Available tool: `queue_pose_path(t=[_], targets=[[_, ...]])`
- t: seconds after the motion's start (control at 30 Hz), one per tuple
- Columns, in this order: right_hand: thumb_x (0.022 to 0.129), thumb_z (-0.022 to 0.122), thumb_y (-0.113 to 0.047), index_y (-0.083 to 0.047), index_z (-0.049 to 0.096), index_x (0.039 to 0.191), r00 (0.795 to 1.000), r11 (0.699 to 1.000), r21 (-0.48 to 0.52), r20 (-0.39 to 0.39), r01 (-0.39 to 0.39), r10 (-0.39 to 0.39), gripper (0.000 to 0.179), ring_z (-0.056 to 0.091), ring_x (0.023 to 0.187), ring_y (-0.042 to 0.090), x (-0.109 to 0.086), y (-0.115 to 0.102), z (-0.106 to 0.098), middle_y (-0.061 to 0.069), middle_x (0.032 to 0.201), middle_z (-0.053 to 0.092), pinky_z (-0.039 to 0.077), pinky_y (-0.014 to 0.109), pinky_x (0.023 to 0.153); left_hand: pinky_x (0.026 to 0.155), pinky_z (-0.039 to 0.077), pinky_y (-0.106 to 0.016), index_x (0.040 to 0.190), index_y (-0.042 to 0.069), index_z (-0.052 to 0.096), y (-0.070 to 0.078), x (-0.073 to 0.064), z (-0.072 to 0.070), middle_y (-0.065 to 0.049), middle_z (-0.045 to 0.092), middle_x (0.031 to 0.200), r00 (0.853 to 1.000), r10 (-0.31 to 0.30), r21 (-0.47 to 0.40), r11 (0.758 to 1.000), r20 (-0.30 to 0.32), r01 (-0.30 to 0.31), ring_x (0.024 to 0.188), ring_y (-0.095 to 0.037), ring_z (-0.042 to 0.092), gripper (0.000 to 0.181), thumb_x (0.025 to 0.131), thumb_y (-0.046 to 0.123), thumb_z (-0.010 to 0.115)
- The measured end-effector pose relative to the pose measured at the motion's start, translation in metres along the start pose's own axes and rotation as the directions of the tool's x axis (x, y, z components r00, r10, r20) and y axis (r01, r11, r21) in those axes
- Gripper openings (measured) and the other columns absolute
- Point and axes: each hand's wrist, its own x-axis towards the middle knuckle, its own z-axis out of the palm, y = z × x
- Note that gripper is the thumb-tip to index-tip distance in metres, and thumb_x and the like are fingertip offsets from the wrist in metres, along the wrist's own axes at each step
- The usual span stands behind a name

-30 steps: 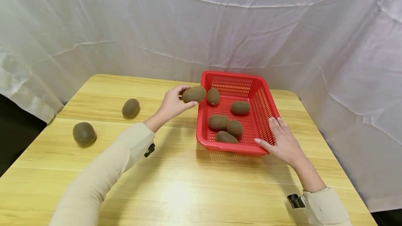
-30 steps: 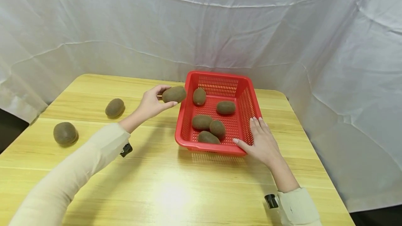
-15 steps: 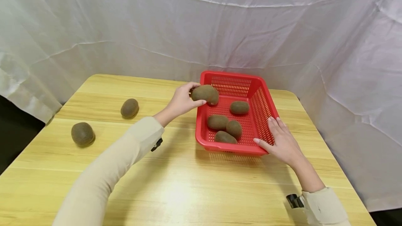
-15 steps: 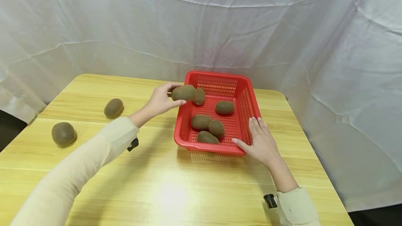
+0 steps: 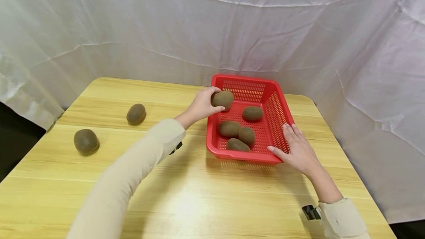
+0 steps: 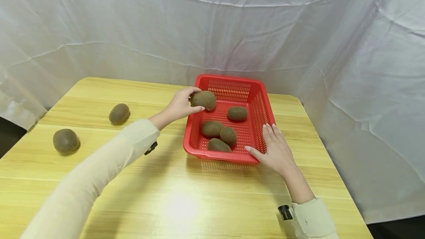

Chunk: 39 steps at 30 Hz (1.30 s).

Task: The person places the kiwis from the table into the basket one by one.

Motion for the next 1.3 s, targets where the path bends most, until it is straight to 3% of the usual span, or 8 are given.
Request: queue_pose_path(t=[0.27,0.57,0.8,0.83,0.97,1.03,1.07,1.3], targets=[[0.087,0.051,-0.056,0.008,0.016,0.145,1.000,1.000,-0.002,-0.002,0.004,-0.004,0.093,0.008,0.142,0.041,0.001,-0.001,0.000,0.026,0.151,0.017,0.012,0.054,0.114,0.099,0.044,-0.037,0.125,-0.001,0.051,0.000,0.011,0.012,-0.017,0.057,0.122,0.995,0.045,0.117,0.992,0.086,-0.054,0.112,-0.027,0.054,0.054,0.079,0.017,0.072],[0.086,0.052,-0.056,0.008,0.017,0.145,1.000,1.000,-0.001,-0.004,-0.001,0.001,0.093,0.008,0.141,0.041,-0.001,-0.001,-0.001,0.027,0.151,0.017,0.012,0.054,0.114,0.097,0.045,-0.034,0.123,-0.002,0.051,0.003,0.023,0.027,-0.017,0.057,0.118,0.976,0.050,0.256,0.961,0.213,-0.105,0.109,-0.026,0.054,0.049,0.082,0.015,0.069],[0.086,0.052,-0.056,0.007,0.016,0.145,1.000,1.000,0.003,-0.006,0.002,-0.002,0.093,0.008,0.142,0.040,0.000,-0.001,-0.001,0.026,0.151,0.018,0.013,0.055,0.113,0.105,0.039,-0.037,0.127,0.000,0.048,0.002,0.032,0.041,-0.017,0.052,0.128,0.948,-0.047,0.441,0.892,0.313,-0.102,0.121,-0.031,0.047,0.050,0.084,0.014,0.067],[0.086,0.052,-0.056,0.007,0.017,0.145,1.000,1.000,0.003,-0.006,0.002,-0.002,0.093,0.008,0.142,0.040,0.000,-0.001,-0.001,0.026,0.151,0.018,0.013,0.055,0.114,0.104,0.040,-0.037,0.127,0.002,0.049,-0.007,0.036,0.049,-0.016,0.052,0.128,0.950,-0.044,0.467,0.877,0.309,-0.111,0.121,-0.031,0.046,0.051,0.083,0.016,0.069],[0.086,0.052,-0.057,0.007,0.017,0.145,1.000,1.000,0.002,-0.004,-0.006,0.006,0.093,0.008,0.142,0.041,-0.001,-0.001,0.000,0.026,0.151,0.018,0.014,0.056,0.113,0.100,0.043,-0.038,0.126,0.006,0.051,-0.004,0.039,0.055,-0.013,0.051,0.128,0.940,-0.116,0.562,0.822,0.322,-0.091,0.119,-0.031,0.045,0.047,0.083,0.016,0.067],[0.086,0.052,-0.057,0.006,0.017,0.145,1.000,1.000,0.002,-0.006,-0.010,0.010,0.093,0.008,0.142,0.040,0.000,-0.001,0.001,0.025,0.151,0.018,0.014,0.056,0.113,0.097,0.045,-0.038,0.123,0.006,0.053,-0.003,0.038,0.056,-0.014,0.051,0.126,0.944,-0.116,0.590,0.802,0.310,-0.095,0.116,-0.030,0.046,0.042,0.083,0.014,0.066],[0.086,0.052,-0.057,0.006,0.017,0.145,1.000,1.000,0.002,-0.006,-0.011,0.011,0.094,0.008,0.142,0.040,-0.001,-0.001,0.001,0.025,0.151,0.018,0.014,0.056,0.113,0.097,0.045,-0.038,0.123,0.005,0.053,0.006,0.035,0.051,-0.015,0.050,0.126,0.938,-0.139,0.600,0.795,0.318,-0.086,0.116,-0.030,0.046,0.040,0.085,0.012,0.064],[0.086,0.052,-0.057,0.006,0.017,0.145,1.000,1.000,0.001,-0.004,-0.012,0.012,0.093,0.008,0.142,0.040,-0.001,-0.001,0.000,0.025,0.151,0.018,0.014,0.056,0.113,0.093,0.049,-0.037,0.120,0.005,0.055,0.008,0.033,0.052,-0.014,0.052,0.123,0.932,-0.120,0.611,0.782,0.343,-0.125,0.114,-0.028,0.051,0.034,0.086,0.009,0.061]])
